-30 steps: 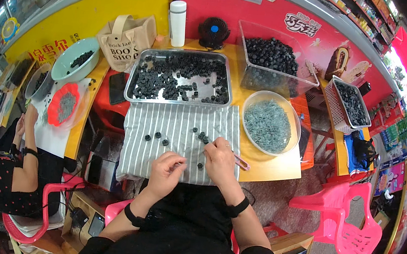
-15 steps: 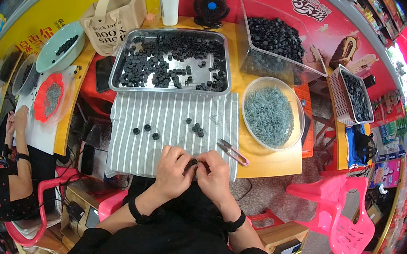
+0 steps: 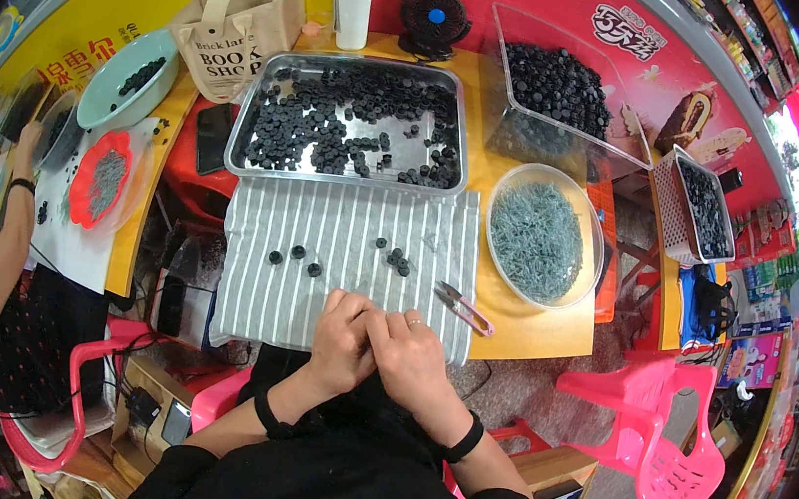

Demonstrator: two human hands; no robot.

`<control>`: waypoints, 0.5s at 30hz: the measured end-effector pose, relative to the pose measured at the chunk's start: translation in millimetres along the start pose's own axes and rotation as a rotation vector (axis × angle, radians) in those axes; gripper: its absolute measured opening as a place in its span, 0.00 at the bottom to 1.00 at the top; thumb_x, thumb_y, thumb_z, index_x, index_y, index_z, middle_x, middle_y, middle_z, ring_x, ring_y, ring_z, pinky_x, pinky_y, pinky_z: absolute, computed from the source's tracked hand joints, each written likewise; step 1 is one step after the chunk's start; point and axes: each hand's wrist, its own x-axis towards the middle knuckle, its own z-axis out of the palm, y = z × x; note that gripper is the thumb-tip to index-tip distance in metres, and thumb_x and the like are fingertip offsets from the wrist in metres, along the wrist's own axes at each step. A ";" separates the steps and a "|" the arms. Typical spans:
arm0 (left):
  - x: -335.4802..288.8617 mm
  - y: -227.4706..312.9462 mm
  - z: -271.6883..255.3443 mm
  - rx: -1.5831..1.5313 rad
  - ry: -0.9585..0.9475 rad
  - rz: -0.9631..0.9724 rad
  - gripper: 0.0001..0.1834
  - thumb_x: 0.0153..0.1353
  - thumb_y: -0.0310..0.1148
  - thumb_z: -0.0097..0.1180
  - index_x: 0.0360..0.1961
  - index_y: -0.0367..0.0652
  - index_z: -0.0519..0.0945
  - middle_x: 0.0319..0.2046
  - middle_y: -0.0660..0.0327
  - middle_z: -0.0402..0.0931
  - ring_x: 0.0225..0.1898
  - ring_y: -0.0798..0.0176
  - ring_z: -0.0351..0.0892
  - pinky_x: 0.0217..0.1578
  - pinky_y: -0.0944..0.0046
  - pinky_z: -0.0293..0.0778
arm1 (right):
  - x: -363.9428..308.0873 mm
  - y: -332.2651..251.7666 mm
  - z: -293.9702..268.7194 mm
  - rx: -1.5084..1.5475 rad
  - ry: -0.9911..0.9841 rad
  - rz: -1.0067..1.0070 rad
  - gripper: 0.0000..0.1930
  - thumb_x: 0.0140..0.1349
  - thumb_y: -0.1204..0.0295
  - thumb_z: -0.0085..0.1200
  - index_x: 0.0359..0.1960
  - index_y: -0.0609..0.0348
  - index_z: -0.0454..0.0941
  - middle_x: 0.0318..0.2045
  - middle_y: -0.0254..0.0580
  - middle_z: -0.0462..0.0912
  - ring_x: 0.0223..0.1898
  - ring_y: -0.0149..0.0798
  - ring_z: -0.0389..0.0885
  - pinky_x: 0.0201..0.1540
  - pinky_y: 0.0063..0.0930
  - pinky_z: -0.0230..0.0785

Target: Inspecting and manually assembling small black plastic or rubber components on a work table.

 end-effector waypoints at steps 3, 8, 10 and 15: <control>2.3 0.5 0.9 -0.004 0.019 0.019 0.10 0.44 0.26 0.61 0.32 0.38 0.79 0.32 0.56 0.71 0.34 0.50 0.68 0.35 0.55 0.66 | -9.8 -7.6 2.1 -0.038 0.056 0.030 0.17 0.46 0.77 0.54 0.40 0.65 0.75 0.28 0.47 0.75 0.29 0.47 0.75 0.30 0.34 0.70; 8.7 5.6 -1.0 0.001 0.011 -0.050 0.10 0.43 0.24 0.65 0.29 0.37 0.79 0.31 0.58 0.72 0.36 0.51 0.69 0.36 0.56 0.68 | -18.0 4.8 -3.0 0.234 0.295 0.147 0.19 0.51 0.85 0.54 0.47 0.65 0.76 0.36 0.49 0.81 0.35 0.42 0.80 0.34 0.28 0.73; 10.0 4.7 -4.0 -0.113 0.037 -0.091 0.11 0.44 0.24 0.67 0.31 0.38 0.81 0.32 0.58 0.73 0.37 0.53 0.70 0.37 0.58 0.68 | -28.3 10.8 -5.8 0.869 0.432 0.617 0.13 0.58 0.85 0.55 0.46 0.64 0.78 0.41 0.44 0.82 0.38 0.34 0.82 0.38 0.25 0.74; 11.8 6.3 -15.1 -0.458 -0.006 -0.219 0.12 0.49 0.23 0.68 0.37 0.44 0.85 0.39 0.62 0.78 0.44 0.63 0.73 0.42 0.64 0.69 | -31.6 12.8 0.6 1.836 0.271 0.700 0.09 0.62 0.81 0.56 0.45 0.65 0.78 0.39 0.40 0.82 0.37 0.31 0.81 0.39 0.23 0.74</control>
